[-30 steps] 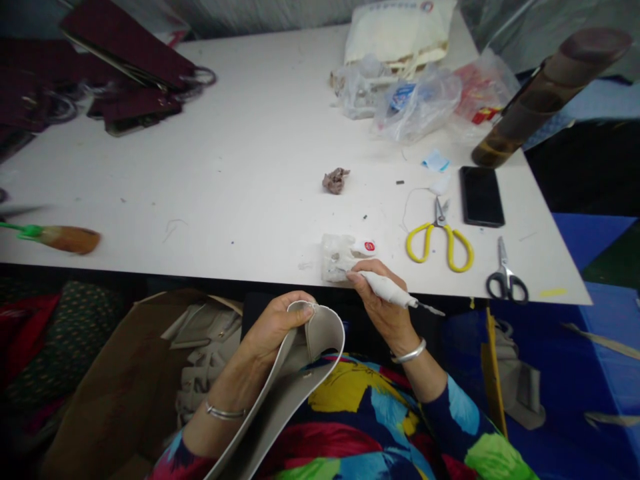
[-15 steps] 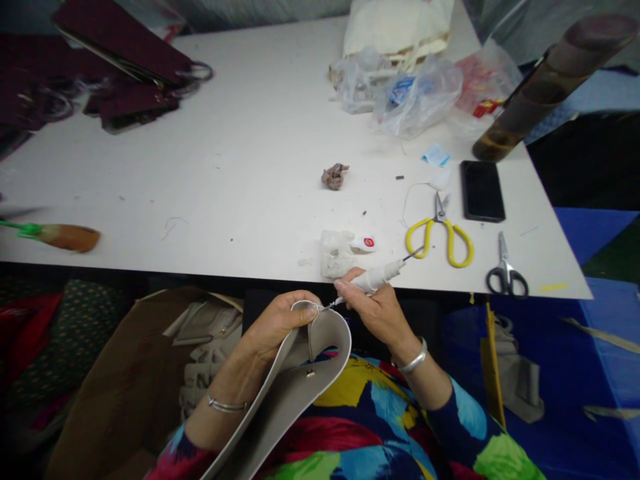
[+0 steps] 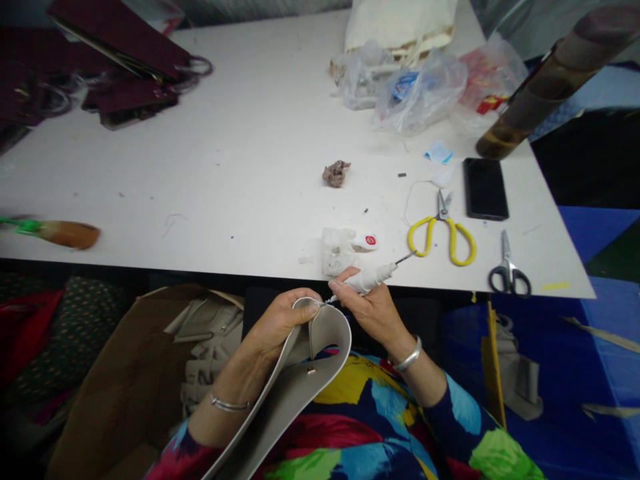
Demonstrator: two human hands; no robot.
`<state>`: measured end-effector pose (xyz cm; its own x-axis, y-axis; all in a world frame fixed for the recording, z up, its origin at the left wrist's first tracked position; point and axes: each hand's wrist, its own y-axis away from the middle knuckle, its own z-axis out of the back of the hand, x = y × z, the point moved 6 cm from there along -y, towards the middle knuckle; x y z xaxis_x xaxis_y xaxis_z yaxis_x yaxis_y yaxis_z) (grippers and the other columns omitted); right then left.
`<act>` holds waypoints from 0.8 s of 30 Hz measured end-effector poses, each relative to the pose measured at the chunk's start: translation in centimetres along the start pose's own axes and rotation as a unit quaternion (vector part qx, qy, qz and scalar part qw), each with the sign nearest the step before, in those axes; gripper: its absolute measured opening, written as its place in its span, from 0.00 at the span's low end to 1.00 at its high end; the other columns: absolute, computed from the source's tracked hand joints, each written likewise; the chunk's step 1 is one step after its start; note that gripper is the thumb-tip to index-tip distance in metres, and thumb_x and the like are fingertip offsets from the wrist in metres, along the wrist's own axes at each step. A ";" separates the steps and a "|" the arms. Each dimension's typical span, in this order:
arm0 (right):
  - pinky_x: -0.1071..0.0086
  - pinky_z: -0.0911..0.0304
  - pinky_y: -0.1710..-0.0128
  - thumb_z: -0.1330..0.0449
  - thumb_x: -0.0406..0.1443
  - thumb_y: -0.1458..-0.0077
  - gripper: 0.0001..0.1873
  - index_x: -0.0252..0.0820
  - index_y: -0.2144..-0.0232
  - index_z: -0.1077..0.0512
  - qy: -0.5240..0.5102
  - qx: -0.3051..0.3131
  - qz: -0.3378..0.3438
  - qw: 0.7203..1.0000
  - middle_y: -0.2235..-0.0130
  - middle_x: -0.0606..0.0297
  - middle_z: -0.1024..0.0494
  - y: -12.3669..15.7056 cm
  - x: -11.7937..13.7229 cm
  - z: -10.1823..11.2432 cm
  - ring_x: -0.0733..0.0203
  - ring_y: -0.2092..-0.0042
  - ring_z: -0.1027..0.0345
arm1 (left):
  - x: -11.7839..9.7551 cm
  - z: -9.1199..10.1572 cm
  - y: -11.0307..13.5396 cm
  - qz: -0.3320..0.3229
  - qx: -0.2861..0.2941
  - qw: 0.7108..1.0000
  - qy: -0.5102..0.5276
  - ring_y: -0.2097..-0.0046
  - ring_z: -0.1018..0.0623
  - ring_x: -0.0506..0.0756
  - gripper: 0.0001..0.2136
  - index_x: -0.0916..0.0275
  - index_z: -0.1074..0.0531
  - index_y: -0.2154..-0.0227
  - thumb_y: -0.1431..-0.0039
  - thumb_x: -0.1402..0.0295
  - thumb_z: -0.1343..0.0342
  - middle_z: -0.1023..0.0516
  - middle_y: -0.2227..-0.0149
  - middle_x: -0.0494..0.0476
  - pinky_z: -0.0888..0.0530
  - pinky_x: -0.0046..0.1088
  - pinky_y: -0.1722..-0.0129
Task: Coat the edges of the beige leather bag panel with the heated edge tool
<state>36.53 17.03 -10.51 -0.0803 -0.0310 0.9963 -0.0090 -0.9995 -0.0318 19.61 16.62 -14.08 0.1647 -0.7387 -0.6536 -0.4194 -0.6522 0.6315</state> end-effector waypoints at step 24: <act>0.64 0.22 0.62 0.36 0.49 0.29 0.17 0.46 0.47 0.22 -0.015 0.048 0.079 0.996 0.53 0.56 0.19 1.5 3.0 -4.2 0.49 0.56 0.22 | -1.9 0.7 5.0 -0.230 -0.175 0.948 -0.130 0.68 0.30 0.52 0.07 0.64 0.23 0.71 0.46 0.65 0.35 0.27 0.72 0.53 0.34 0.32 0.65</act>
